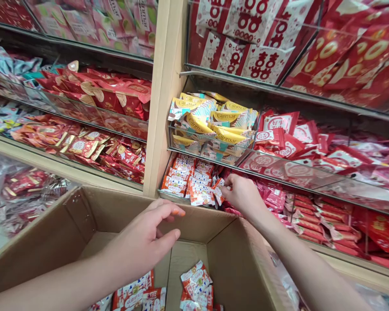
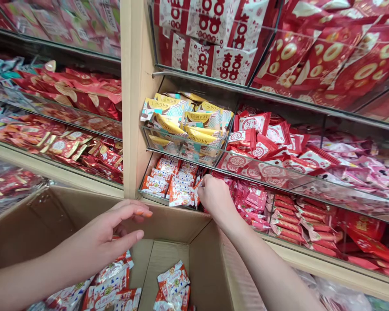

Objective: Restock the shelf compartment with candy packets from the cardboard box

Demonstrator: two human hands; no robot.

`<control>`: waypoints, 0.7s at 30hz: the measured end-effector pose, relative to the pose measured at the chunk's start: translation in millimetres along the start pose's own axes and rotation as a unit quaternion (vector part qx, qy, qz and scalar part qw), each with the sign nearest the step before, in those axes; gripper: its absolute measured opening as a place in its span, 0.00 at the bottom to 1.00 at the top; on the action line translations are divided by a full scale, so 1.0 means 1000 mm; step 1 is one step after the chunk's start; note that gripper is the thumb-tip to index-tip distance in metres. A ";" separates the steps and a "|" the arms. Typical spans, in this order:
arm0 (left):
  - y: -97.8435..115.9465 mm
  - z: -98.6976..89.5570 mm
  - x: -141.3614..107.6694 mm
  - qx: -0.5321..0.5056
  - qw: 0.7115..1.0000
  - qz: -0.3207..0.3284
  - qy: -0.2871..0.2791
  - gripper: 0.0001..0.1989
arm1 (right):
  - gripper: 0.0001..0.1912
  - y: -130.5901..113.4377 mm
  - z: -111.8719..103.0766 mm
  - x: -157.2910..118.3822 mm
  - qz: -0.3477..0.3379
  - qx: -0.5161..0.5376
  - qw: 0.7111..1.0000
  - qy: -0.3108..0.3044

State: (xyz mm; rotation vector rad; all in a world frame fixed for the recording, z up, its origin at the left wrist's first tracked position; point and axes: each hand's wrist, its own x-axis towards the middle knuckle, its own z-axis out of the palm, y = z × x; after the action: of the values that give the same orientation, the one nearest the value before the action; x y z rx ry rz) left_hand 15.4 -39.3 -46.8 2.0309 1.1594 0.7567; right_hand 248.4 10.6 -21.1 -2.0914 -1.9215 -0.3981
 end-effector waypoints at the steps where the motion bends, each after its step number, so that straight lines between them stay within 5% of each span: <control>1: 0.000 0.000 0.000 0.010 1.000 0.002 -0.003 0.12 | 0.06 0.000 -0.001 0.001 0.000 -0.004 1.000 0.002; 13: -0.012 0.004 -0.001 0.119 0.989 0.078 -0.044 0.13 | 0.10 -0.015 0.029 0.011 -0.084 -0.075 0.991 -0.069; 21: -0.016 0.006 -0.003 0.131 0.986 0.091 -0.047 0.14 | 0.13 -0.009 0.011 0.006 -0.117 -0.073 0.985 -0.105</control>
State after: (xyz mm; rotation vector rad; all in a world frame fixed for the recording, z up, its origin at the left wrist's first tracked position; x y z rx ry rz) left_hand 10.5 -37.8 -63.6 2.3911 1.0765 0.6126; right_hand 240.0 20.7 -28.8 -2.0747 -2.3382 -0.3898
